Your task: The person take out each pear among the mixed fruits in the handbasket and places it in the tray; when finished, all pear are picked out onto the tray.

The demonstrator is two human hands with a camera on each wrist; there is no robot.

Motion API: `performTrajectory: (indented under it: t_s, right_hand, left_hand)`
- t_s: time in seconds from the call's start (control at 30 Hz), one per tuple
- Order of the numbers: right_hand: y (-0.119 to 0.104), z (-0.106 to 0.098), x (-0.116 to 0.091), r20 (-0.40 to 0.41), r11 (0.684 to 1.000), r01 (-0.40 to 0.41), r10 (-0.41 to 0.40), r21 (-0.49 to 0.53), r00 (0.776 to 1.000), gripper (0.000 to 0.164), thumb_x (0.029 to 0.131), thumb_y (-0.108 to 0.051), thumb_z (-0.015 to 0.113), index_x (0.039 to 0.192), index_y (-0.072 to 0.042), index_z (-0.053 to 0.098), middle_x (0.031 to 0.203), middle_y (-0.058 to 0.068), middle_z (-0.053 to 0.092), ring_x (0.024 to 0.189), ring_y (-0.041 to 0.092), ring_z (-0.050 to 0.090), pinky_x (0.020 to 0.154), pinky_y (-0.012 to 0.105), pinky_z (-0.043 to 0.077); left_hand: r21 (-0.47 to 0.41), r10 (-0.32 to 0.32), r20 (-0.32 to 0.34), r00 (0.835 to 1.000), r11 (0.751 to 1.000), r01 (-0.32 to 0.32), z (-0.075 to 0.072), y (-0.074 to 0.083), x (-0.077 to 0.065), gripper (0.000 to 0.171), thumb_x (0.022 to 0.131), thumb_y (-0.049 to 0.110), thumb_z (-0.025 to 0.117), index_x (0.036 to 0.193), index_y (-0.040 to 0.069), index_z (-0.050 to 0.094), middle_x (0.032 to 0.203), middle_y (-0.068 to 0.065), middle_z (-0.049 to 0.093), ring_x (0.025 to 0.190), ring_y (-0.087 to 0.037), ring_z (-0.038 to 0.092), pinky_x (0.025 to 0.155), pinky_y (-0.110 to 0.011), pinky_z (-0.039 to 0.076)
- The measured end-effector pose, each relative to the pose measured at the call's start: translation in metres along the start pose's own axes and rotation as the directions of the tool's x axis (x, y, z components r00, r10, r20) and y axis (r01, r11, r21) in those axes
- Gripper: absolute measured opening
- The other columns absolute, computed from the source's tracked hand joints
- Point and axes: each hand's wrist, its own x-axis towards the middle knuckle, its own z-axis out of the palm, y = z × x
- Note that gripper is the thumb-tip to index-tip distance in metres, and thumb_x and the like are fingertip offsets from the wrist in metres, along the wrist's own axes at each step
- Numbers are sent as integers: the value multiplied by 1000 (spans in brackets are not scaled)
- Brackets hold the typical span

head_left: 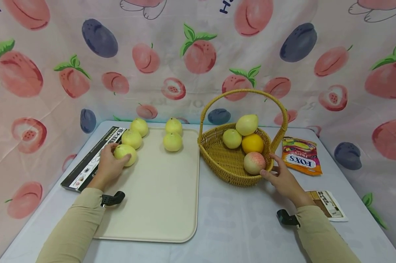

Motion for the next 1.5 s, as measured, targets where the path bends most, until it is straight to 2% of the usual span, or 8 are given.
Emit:
performTrajectory:
  t_s: [0.2, 1.0, 1.17, 1.27, 1.5]
  right_hand:
    - [-1, 0, -1, 0, 1000, -9, 9, 2, 1000, 95, 97, -52, 60, 162, -13, 3, 150, 38, 27, 130, 52, 38, 99, 65, 41]
    - [1, 0, 2, 12, 1000, -9, 9, 7, 1000, 97, 96, -54, 60, 162, -14, 1, 152, 38, 26, 132, 53, 36, 100, 67, 39]
    - [0, -1, 1, 7, 1000, -3, 3, -4, 1000, 96, 96, -54, 60, 162, -14, 2, 150, 38, 27, 130, 53, 38, 99, 67, 40]
    - [0, -2, 1, 8, 1000, -4, 4, -10, 1000, 96, 96, -54, 60, 162, -13, 2, 150, 38, 27, 130, 53, 38, 99, 67, 39]
    - [0, -2, 1, 10, 1000, -14, 14, 0, 1000, 97, 96, -55, 61, 162, -13, 3, 152, 37, 26, 132, 53, 36, 100, 68, 39]
  left_hand:
    - [1, -54, -18, 998, 999, 54, 0, 0, -1, 68, 94, 24, 67, 143, -8, 33, 138, -31, 31, 126, -42, 38, 108, -56, 34]
    - [-3, -60, -11, 998, 998, 60, -1, -3, -1, 70, 95, 27, 67, 144, -7, 31, 140, -31, 31, 128, -43, 37, 108, -56, 34]
    - [-4, -50, -8, 999, 999, 50, -1, -1, -2, 74, 94, 28, 69, 146, -8, 31, 140, -32, 31, 128, -43, 37, 108, -56, 33]
    - [27, -31, -12, 999, 999, 31, -2, 2, -2, 77, 93, 30, 71, 147, -8, 31, 141, -32, 32, 130, -43, 34, 109, -56, 32]
    - [107, 43, -91, 995, 994, -33, -4, 20, -1, 78, 90, 31, 73, 147, -6, 35, 146, -31, 31, 137, -47, 23, 111, -60, 23]
